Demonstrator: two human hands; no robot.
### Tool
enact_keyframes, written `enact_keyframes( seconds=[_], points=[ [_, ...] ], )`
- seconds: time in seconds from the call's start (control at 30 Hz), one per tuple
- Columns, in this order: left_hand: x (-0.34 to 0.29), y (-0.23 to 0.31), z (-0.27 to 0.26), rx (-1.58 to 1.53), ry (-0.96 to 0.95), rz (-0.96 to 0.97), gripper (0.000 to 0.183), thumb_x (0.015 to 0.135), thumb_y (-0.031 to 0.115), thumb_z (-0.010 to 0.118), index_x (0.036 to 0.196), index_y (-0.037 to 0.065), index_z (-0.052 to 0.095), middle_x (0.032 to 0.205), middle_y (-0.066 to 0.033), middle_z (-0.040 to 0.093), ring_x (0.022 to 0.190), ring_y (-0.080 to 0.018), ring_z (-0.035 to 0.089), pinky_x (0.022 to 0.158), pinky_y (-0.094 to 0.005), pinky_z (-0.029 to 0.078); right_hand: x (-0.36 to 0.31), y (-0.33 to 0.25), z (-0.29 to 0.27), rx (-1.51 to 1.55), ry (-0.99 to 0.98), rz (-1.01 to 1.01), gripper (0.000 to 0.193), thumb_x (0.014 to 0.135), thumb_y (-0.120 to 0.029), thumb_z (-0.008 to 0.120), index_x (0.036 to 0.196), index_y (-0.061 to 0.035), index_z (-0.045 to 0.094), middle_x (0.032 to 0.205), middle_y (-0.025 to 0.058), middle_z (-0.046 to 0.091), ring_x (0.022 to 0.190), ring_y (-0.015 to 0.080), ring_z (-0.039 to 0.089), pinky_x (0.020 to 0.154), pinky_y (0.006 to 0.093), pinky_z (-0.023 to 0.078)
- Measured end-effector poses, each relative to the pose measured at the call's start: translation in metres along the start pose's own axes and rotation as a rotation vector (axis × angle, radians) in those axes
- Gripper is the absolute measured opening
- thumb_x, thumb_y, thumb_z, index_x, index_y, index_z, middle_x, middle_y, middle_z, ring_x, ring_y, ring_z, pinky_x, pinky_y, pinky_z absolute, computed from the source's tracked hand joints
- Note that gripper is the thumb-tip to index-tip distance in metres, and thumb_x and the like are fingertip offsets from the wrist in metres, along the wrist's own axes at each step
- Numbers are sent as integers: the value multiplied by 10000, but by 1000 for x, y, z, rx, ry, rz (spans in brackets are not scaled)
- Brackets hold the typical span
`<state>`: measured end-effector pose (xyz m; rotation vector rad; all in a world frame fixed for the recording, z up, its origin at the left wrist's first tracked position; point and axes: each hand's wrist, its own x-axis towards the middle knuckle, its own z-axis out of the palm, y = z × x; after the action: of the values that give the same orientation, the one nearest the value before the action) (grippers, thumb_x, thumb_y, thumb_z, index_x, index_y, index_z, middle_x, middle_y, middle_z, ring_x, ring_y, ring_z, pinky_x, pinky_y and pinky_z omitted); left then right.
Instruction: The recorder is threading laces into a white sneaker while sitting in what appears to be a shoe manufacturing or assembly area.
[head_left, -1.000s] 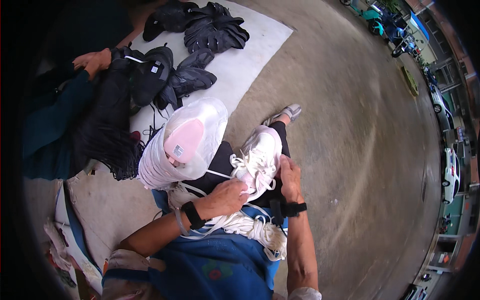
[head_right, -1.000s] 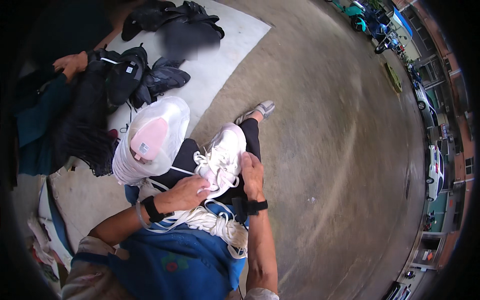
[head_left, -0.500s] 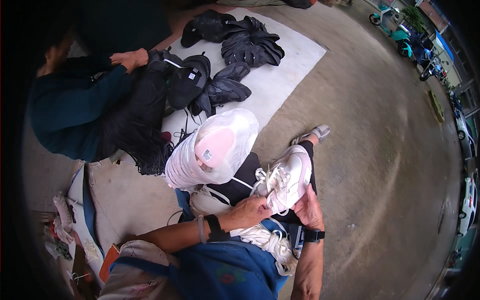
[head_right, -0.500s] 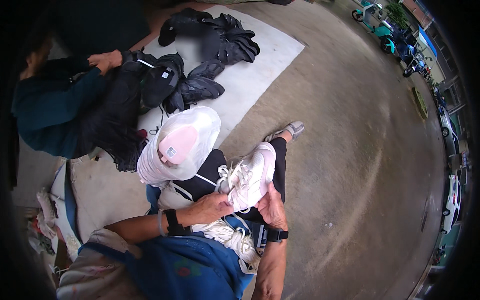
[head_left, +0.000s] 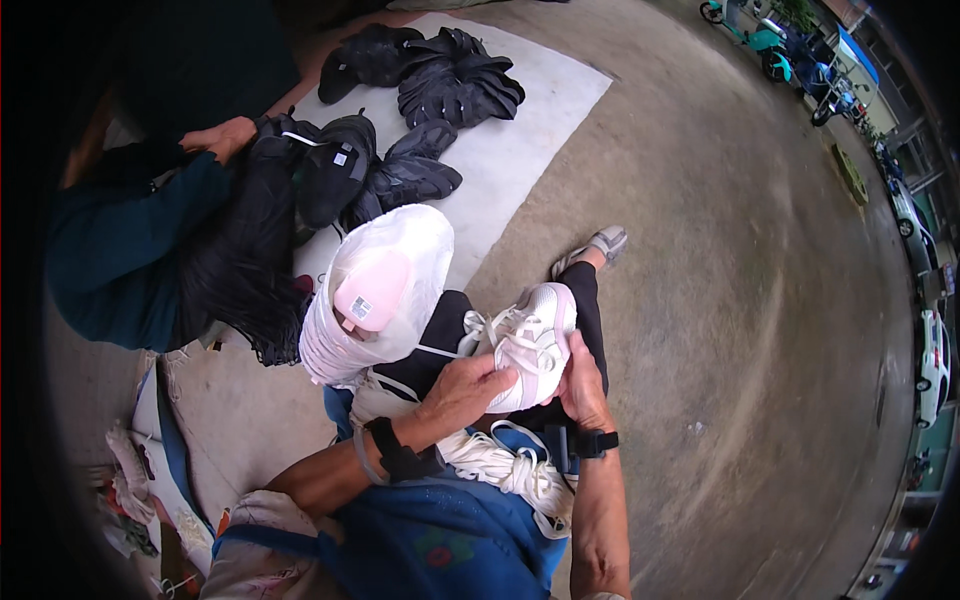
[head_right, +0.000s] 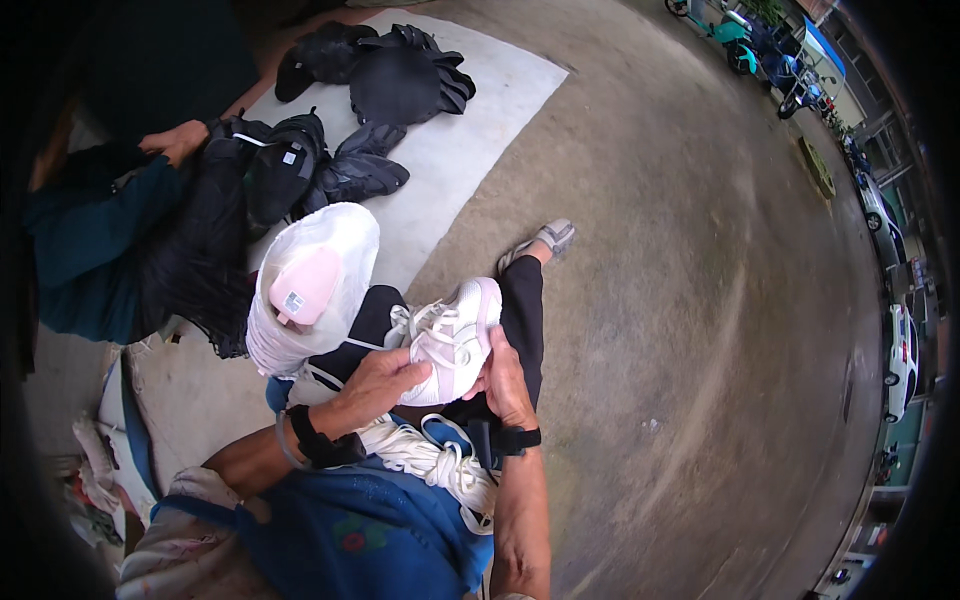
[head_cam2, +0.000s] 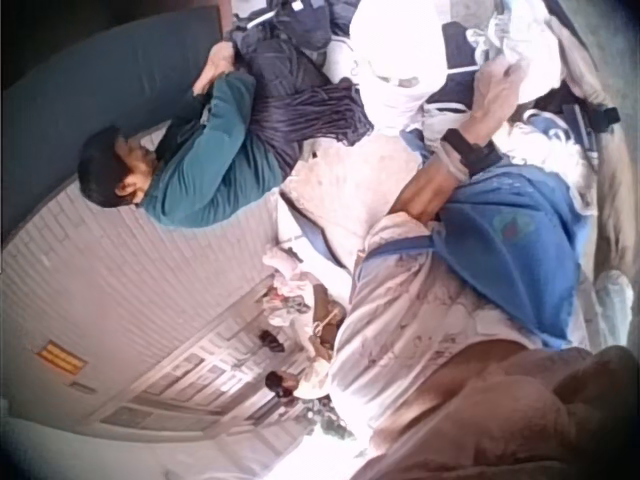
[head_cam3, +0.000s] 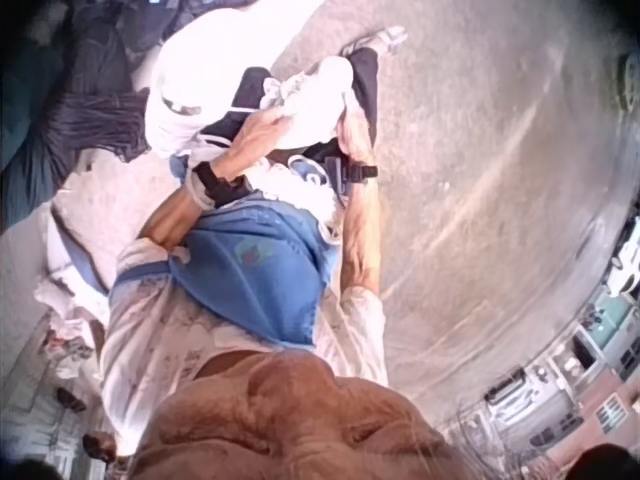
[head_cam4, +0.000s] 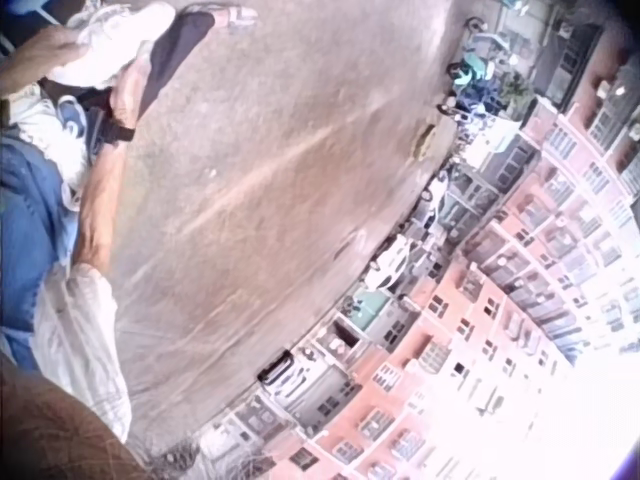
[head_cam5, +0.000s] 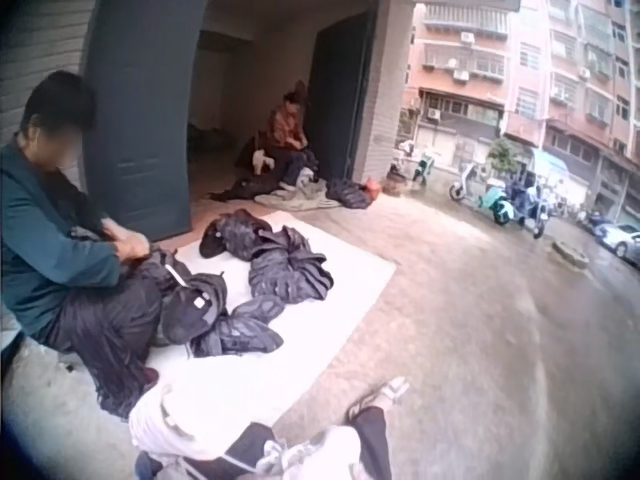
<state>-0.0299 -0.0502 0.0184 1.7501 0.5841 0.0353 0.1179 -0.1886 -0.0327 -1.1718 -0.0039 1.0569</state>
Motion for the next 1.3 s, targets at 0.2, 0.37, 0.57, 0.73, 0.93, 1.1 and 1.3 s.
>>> enact_keyframes(
  seconds=[0.2, 0.37, 0.57, 0.73, 0.93, 1.1, 1.3],
  points=[
    [11, 46, -31, -458, -11, -88, 333, 967, 244, 556, 1116, -42, 640, 922, -40, 668, 814, -87, 615, 722, -248, 499, -2, -7, 12, -706, 61, -238, 556, 1011, -443, 367, 901, 29, 640, 710, 143, 638, 550, 250, 620, 529, 318, 505],
    [27, 36, -87, -762, 310, 7, 369, 954, 338, 560, 1076, 1, 643, 930, -35, 645, 856, -114, 618, 730, -274, 503, -16, 6, 48, -1224, 275, -597, 299, 838, -161, 659, 1080, -14, 565, 976, 205, 600, 853, 382, 637, 718, 460, 517],
    [12, 7, -162, -651, 579, -221, 452, 998, 341, 476, 1242, -27, 570, 1138, -136, 650, 1002, -199, 633, 894, -325, 509, -17, 21, 42, -1234, 359, -683, 255, 793, 5, 639, 1041, 16, 582, 883, 190, 579, 743, 350, 616, 662, 413, 511],
    [-8, 10, -164, -528, 498, -340, 410, 1008, 235, 456, 1318, -29, 503, 1233, -166, 605, 1079, -248, 609, 946, -349, 483, -27, 19, 41, -1226, 411, -601, 270, 824, -82, 632, 1049, 9, 515, 961, 234, 559, 787, 438, 625, 684, 500, 524],
    [-25, 64, -92, 537, 444, 421, 319, 924, 40, 530, 1238, -13, 525, 1064, -159, 611, 998, -257, 608, 896, -320, 468, -27, 22, 30, -1222, 425, -570, 259, 773, -67, 637, 982, 58, 547, 862, 253, 552, 771, 430, 586, 665, 481, 500],
    [40, 22, -12, 690, 76, 370, 316, 858, 35, 535, 1154, -68, 496, 991, -253, 594, 963, -415, 585, 838, -465, 477, -29, 19, 28, -1192, 416, -560, 265, 783, -29, 606, 1026, 51, 534, 875, 247, 530, 767, 431, 585, 660, 484, 500],
    [71, -7, -10, 988, -81, 317, 184, 786, 17, 554, 961, -31, 524, 791, -241, 644, 737, -444, 644, 632, -480, 525, -39, 9, 36, -1198, 348, -541, 496, 769, 8, 599, 1252, -40, 499, 948, 210, 500, 737, 404, 606, 639, 476, 516]
  ],
)
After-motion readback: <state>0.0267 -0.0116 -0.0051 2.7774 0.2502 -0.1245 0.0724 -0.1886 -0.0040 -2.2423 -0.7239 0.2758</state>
